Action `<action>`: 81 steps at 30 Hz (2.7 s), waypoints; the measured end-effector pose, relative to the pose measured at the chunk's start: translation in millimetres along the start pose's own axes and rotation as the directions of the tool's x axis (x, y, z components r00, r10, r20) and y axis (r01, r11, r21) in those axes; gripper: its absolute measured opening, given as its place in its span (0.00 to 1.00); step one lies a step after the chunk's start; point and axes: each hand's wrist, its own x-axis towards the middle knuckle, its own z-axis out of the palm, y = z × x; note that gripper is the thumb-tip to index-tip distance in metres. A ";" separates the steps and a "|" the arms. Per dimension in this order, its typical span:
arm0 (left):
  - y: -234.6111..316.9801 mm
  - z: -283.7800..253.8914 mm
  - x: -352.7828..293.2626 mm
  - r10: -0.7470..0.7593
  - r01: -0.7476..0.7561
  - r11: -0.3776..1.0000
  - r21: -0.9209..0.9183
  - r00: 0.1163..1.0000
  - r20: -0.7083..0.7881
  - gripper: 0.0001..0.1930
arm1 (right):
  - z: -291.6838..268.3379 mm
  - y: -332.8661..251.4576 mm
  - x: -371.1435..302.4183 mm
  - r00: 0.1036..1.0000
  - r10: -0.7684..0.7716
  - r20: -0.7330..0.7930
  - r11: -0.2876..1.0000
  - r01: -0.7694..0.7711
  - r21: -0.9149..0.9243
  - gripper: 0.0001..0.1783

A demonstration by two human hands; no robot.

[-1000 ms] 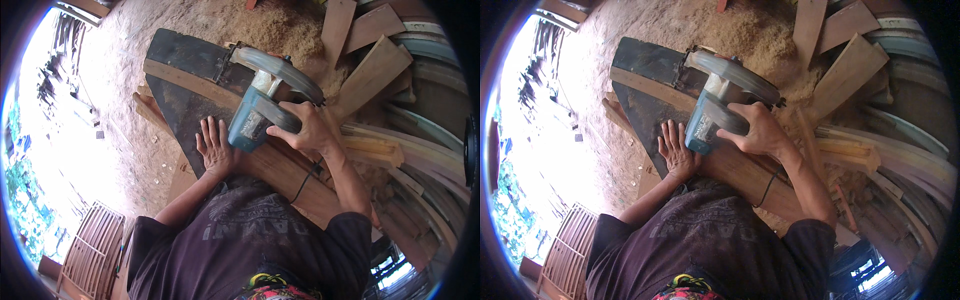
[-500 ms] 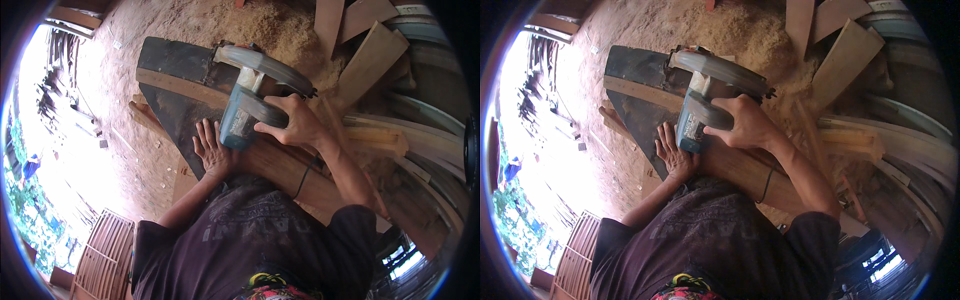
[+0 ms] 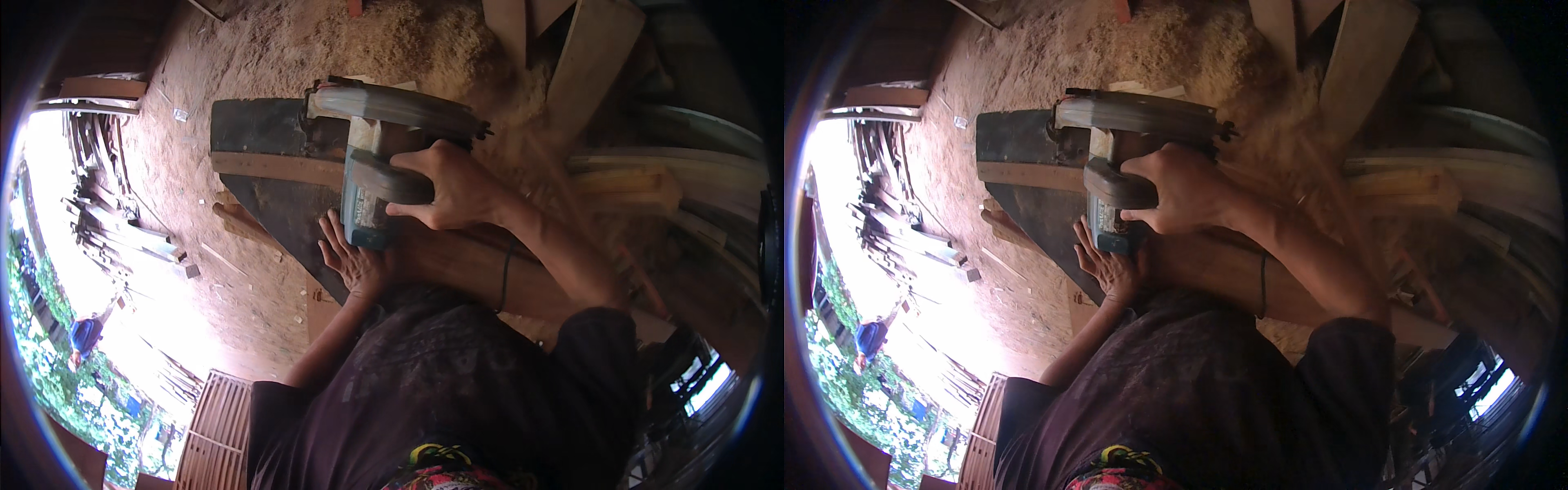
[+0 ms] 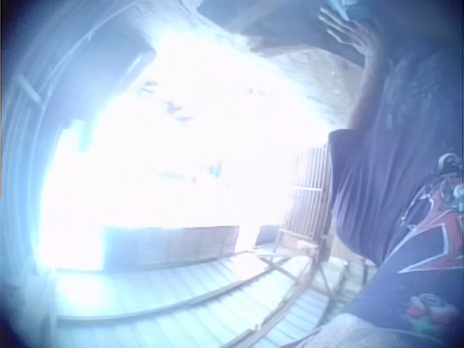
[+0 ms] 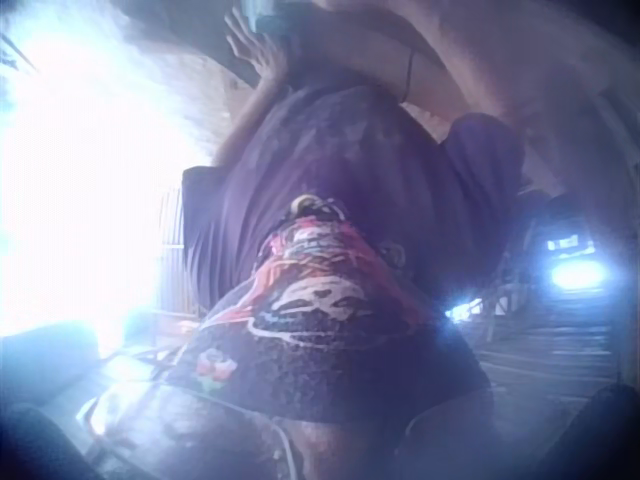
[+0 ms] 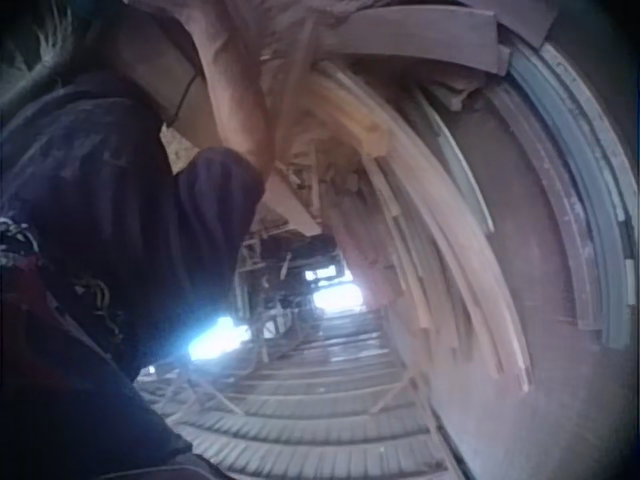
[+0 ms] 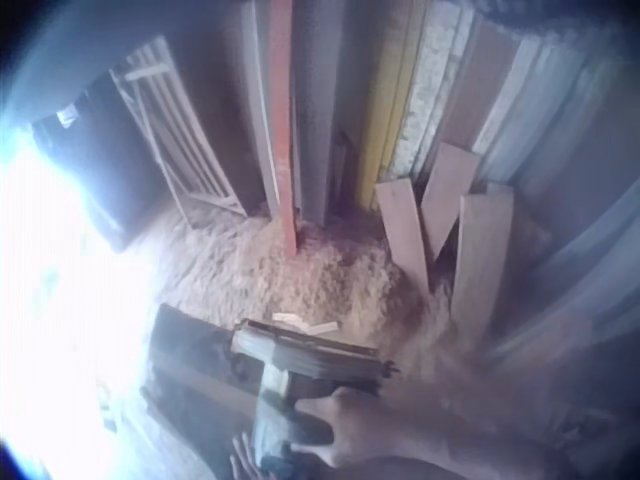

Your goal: The person uses a circular saw to cut a long wooden plank into smaller pieces on a workbench. They repeatedly position the wood, cut it, and remove the offcuts, occasionally using a metal square to align the wood before cutting.

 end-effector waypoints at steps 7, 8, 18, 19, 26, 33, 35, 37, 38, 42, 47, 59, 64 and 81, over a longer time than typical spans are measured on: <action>-4.7 5.0 -6.0 0.021 -0.022 1.000 0.022 0.999 0.030 0.50 | -2.8 -9.1 8.5 0.991 0.091 0.096 0.994 -0.096 0.045 0.28; -3.9 4.8 -6.3 0.024 -0.025 0.999 0.021 0.999 0.034 0.50 | -2.3 -9.0 9.0 0.992 0.086 0.092 0.995 -0.091 0.049 0.28; -5.4 7.3 -8.9 0.066 -0.067 0.998 0.022 0.997 0.040 0.50 | 3.9 -7.7 14.7 0.996 0.048 0.076 0.994 -0.055 0.097 0.29; -8.0 10.5 -10.7 0.077 -0.079 0.996 0.037 0.996 0.048 0.50 | 4.9 -6.8 15.4 0.997 0.040 0.064 0.994 -0.046 0.098 0.29; -41.1 42.2 -21.9 0.056 -0.072 0.968 0.242 0.996 0.073 0.50 | 9.5 -10.7 27.2 0.997 0.034 0.071 0.995 -0.041 0.093 0.25; -33.6 39.1 -13.7 0.238 -0.153 0.913 0.379 0.953 -0.189 0.47 | 17.4 -17.5 33.6 0.986 0.121 0.114 0.992 -0.117 -0.037 0.24; -34.0 37.6 -11.3 0.307 -0.202 0.897 0.393 0.924 -0.226 0.46 | 18.9 -16.0 36.2 0.988 0.097 0.120 0.995 -0.092 -0.047 0.23; -52.3 53.9 -16.8 0.246 -0.164 0.920 0.355 0.948 -0.200 0.50 | 22.3 -16.8 41.2 0.985 0.101 0.142 0.994 -0.093 -0.064 0.22; -60.5 65.1 -19.1 0.213 -0.139 0.930 0.341 0.959 -0.187 0.52 | 23.4 -16.9 43.7 0.983 0.098 0.155 0.994 -0.088 -0.070 0.21; -16.0 27.1 -9.1 0.090 -0.064 0.959 0.275 0.992 -0.084 0.49 | 27.9 -13.5 47.7 0.988 0.084 0.128 0.994 -0.075 -0.075 0.20; -5.4 14.2 -4.4 0.135 -0.083 0.957 0.277 0.975 -0.175 0.48 | 38.3 -19.2 67.8 0.992 0.047 0.121 0.996 -0.038 -0.083 0.20; -1.6 15.5 -2.7 0.157 -0.100 0.967 0.235 0.958 -0.239 0.48 | 57.8 -25.6 51.9 0.971 0.083 -0.223 0.989 -0.107 -0.100 0.20; -13.8 25.2 1.2 0.190 -0.122 0.965 0.232 0.935 -0.299 0.48 | 24.3 -51.7 0.7 0.930 0.130 -0.344 0.989 -0.147 -0.023 0.16; -51.0 56.6 27.8 0.289 -0.175 0.939 0.296 0.868 -0.403 0.52 | -3.1 -133.0 -372.9 0.271 0.518 -0.812 0.827 -0.401 0.394 0.26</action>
